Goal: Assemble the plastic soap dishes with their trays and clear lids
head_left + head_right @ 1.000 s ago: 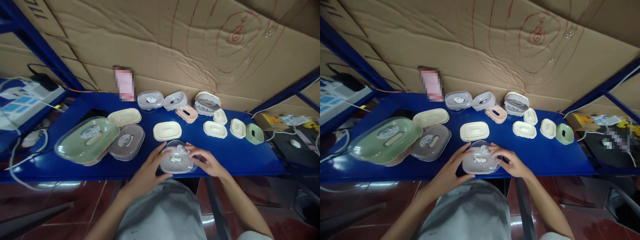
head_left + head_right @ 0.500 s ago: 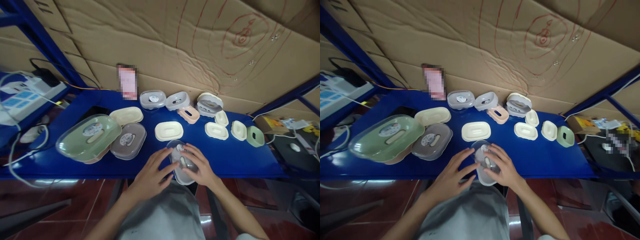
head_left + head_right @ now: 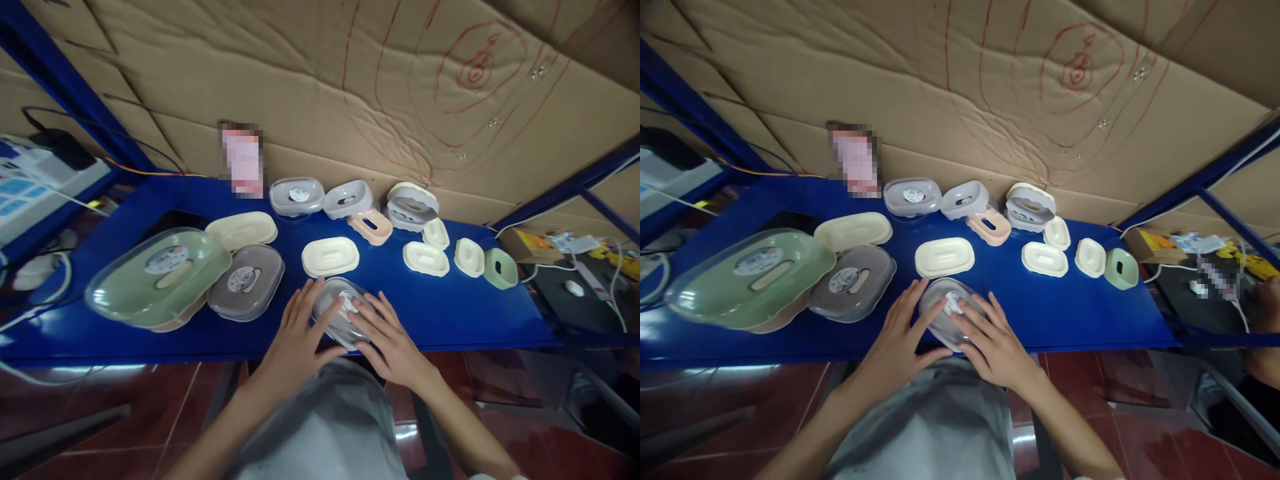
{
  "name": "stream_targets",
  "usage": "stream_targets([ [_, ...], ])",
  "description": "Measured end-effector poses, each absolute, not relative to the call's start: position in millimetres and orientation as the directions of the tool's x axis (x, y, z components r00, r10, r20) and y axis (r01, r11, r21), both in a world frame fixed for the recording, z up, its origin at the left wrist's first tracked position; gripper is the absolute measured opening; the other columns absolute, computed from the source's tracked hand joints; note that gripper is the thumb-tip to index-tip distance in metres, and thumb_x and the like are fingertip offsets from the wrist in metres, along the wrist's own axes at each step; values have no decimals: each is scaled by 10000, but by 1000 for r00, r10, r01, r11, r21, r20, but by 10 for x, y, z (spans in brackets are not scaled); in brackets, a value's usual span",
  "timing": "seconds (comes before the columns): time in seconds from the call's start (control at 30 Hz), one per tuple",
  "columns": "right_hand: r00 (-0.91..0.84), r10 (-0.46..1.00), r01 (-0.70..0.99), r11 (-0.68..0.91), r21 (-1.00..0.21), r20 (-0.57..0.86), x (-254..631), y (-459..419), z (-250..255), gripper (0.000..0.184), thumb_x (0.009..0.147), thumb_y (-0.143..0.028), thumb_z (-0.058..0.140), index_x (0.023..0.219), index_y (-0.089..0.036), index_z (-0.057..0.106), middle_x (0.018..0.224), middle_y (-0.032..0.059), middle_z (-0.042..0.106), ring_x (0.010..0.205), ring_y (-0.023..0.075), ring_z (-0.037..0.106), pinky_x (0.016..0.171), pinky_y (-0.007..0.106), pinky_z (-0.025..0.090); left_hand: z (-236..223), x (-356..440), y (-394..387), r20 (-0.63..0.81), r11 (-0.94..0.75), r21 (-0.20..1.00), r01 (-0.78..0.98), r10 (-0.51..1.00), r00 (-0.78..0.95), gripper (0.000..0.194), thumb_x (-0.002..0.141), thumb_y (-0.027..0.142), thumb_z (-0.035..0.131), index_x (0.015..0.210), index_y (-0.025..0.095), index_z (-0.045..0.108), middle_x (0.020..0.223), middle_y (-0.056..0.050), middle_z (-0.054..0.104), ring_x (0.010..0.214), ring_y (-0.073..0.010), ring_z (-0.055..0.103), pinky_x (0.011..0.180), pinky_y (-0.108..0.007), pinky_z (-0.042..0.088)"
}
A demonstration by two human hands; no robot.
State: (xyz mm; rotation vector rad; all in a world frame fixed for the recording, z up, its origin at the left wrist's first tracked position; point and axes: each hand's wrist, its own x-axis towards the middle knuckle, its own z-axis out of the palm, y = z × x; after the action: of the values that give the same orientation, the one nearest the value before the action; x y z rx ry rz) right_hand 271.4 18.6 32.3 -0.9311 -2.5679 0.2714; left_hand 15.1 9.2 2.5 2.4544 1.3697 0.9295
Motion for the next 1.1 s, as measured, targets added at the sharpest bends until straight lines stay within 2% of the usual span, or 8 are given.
stream_targets([
  [0.07, -724, 620, 554, 783, -281, 302, 2697, 202, 310, 757, 1073, -282, 587, 1729, -297, 209, 1679, 82, 465, 1628, 325, 305, 1335, 684, 220, 18, 83, 111, 352, -521, 488, 700, 852, 388, 843, 976, 534, 694, 1685, 353, 277, 1750, -178, 276, 1551, -424, 416, 1167, -627, 499],
  [0.2, -726, 568, 529, 822, -212, 388, 2639, 186, 201, 834, 1038, -385, 686, 1725, -293, 223, 1625, 99, 537, 1617, 310, 331, 1347, 656, 188, -19, 31, 85, 328, -477, 535, 697, 878, 349, 796, 972, 479, 719, 1662, 379, 335, 1709, -151, 365, 1514, -388, 485, 1154, -583, 530],
  [0.5, -656, 634, 600, 767, -227, 410, 2704, 45, 108, 754, 1034, -259, 674, 1691, -363, 319, 1604, 73, 564, 1548, 313, 464, 1319, 646, 305, 19, 18, 71, 300, -494, 585, 644, 869, 394, 708, 1042, 427, 636, 1666, 415, 302, 1737, -92, 352, 1542, -313, 473, 1190, -512, 518],
  [0.67, -485, 770, 763, 604, -229, 414, 3168, 156, 187, 634, 1031, -221, 624, 1622, -364, 447, 1604, 79, 568, 1519, 346, 499, 1289, 687, 291, 75, 37, 186, 345, -505, 483, 715, 860, 376, 649, 1080, 369, 557, 1679, 352, 308, 1763, -105, 315, 1600, -341, 374, 1250, -571, 432],
  [0.8, -339, 836, 874, 450, -184, 432, 3360, 382, 365, 650, 1040, -140, 514, 1647, -350, 416, 1708, 71, 424, 1612, 378, 331, 1285, 737, 214, 81, 92, 361, 360, -478, 389, 788, 866, 347, 684, 1062, 436, 574, 1681, 278, 330, 1748, -145, 340, 1598, -403, 350, 1254, -641, 380],
  [0.93, -541, 745, 745, 640, -190, 390, 2967, 809, 652, 724, 1015, -66, 453, 1683, -326, 352, 1705, 67, 432, 1613, 316, 344, 1290, 642, 297, 81, 146, 347, 383, -513, 354, 782, 842, 379, 485, 1062, 377, 578, 1529, 248, 551, 1418, -134, 662, 1331, -341, 599, 1176, -585, 465],
  [1.0, -708, 629, 593, 777, -213, 321, 2545, 1138, 747, 667, 1023, -60, 434, 1649, -291, 422, 1665, 64, 497, 1580, 269, 407, 1279, 556, 350, 81, 157, 268, 396, -532, 329, 780, 828, 397, 337, 1063, 306, 570, 1381, 236, 657, 1232, -117, 711, 1197, -319, 632, 1088, -551, 517],
  [1.1, -846, 477, 432, 875, -217, 237, 1766, 1697, 753, 529, 1060, -62, 397, 1535, -223, 567, 1620, 57, 557, 1536, 219, 462, 1246, 443, 380, 77, 146, 156, 404, -567, 328, 756, 807, 430, 230, 1057, 242, 567, 1240, 231, 706, 1152, -101, 704, 1134, -293, 626, 1007, -499, 545],
])
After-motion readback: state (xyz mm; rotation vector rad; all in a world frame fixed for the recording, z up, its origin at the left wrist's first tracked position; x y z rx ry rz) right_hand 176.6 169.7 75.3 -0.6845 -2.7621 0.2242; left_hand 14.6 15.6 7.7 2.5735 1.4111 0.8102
